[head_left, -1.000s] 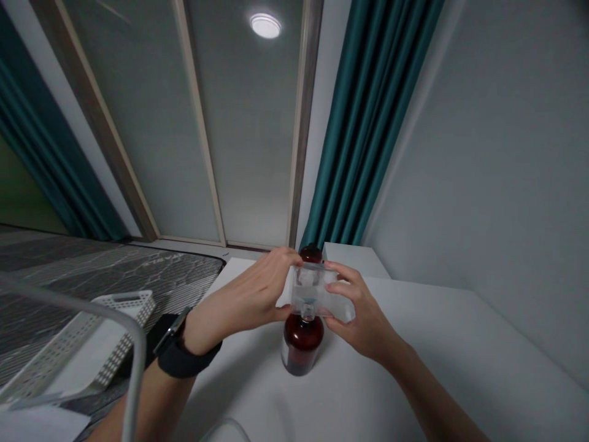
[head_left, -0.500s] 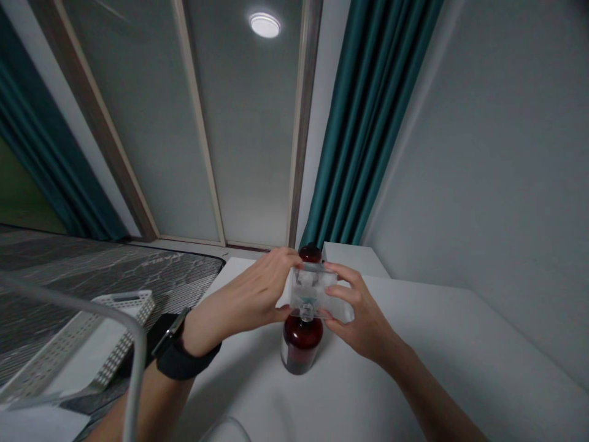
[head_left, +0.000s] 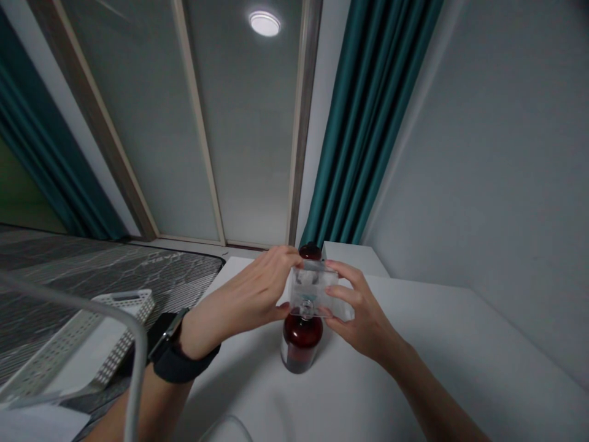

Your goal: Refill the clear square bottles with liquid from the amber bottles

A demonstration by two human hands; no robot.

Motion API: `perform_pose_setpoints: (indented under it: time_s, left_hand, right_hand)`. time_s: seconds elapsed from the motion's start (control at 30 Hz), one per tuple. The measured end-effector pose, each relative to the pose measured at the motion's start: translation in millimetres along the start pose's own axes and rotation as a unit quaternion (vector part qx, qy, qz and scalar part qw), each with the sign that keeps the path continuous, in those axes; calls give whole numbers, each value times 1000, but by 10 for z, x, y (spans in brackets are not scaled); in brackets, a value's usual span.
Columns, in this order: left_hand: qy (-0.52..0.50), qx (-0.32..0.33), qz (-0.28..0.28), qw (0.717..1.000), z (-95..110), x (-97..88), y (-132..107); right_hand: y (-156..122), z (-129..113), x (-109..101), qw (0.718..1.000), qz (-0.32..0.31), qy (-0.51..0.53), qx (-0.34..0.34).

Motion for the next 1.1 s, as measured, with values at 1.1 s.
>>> perform_pose_setpoints:
  time_s: [1.1]
  left_hand:
    - [5,12,15,1000,75,-107,-2]
  right_hand:
    - [59,-60,-50,1000,12,-15,-14]
Point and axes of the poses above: each hand's wrist, its own y-axis towards the middle knuckle, its own x-axis out of the palm, z = x × y, the point moved 9 cm from there along y, towards the middle knuckle, and after that the axes turned 3 degrees about -x, right-handed, at the moved point
